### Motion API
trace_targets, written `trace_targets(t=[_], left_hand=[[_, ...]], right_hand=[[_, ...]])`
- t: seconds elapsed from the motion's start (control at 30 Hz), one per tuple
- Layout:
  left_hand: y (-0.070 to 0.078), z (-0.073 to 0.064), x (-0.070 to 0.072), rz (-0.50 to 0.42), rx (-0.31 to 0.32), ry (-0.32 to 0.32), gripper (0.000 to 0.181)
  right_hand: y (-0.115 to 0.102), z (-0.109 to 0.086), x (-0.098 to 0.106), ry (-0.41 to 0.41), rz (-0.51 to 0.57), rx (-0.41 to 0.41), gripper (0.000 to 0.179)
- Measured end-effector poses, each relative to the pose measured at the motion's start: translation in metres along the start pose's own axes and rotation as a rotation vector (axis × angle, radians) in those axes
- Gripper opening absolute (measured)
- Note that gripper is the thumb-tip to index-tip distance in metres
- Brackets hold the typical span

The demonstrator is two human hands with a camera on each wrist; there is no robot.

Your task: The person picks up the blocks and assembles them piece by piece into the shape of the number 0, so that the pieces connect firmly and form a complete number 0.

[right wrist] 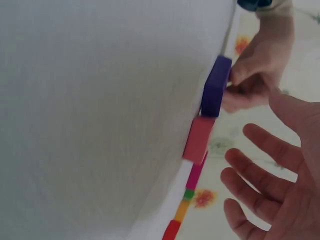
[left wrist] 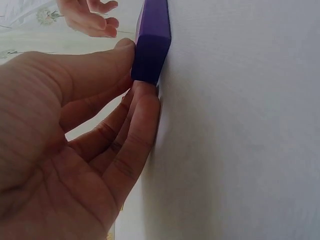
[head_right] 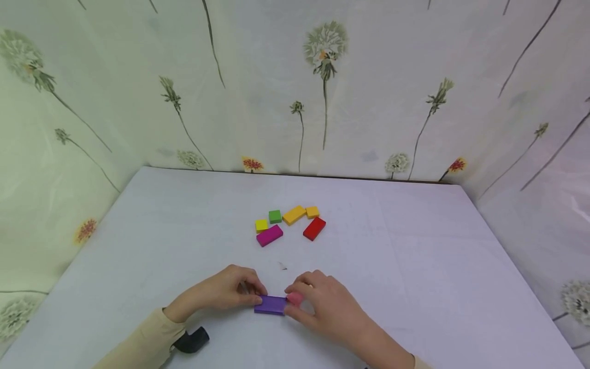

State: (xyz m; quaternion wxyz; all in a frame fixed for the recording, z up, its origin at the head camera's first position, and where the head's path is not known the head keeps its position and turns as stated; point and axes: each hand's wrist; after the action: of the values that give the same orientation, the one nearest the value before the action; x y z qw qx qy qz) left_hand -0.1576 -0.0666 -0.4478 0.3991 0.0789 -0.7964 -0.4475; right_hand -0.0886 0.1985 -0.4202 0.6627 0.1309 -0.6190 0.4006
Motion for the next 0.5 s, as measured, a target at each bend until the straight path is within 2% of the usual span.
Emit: trace_targets(t=[0.23, 0.5], left_hand=[[-0.001, 0.0, 0.0, -0.003, -0.011, -0.003, 0.011], [-0.002, 0.001, 0.0, -0.002, -0.011, 0.002, 0.011]], right_hand=[[-0.02, -0.004, -0.004, -0.186, -0.129, 0.048, 0.05], [-0.027, -0.005, -0.004, -0.307, -0.161, 0.039, 0.059]])
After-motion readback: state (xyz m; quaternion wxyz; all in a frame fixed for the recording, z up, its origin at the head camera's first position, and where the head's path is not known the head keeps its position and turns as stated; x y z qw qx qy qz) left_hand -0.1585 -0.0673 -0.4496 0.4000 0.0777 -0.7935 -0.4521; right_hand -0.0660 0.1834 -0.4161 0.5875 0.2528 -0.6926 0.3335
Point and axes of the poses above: each hand's wrist, its own z-axis towards the middle knuckle, its own x-axis out of the back of the hand, y = z × x, and after that the axes turned 12 degrees about x, right-handed
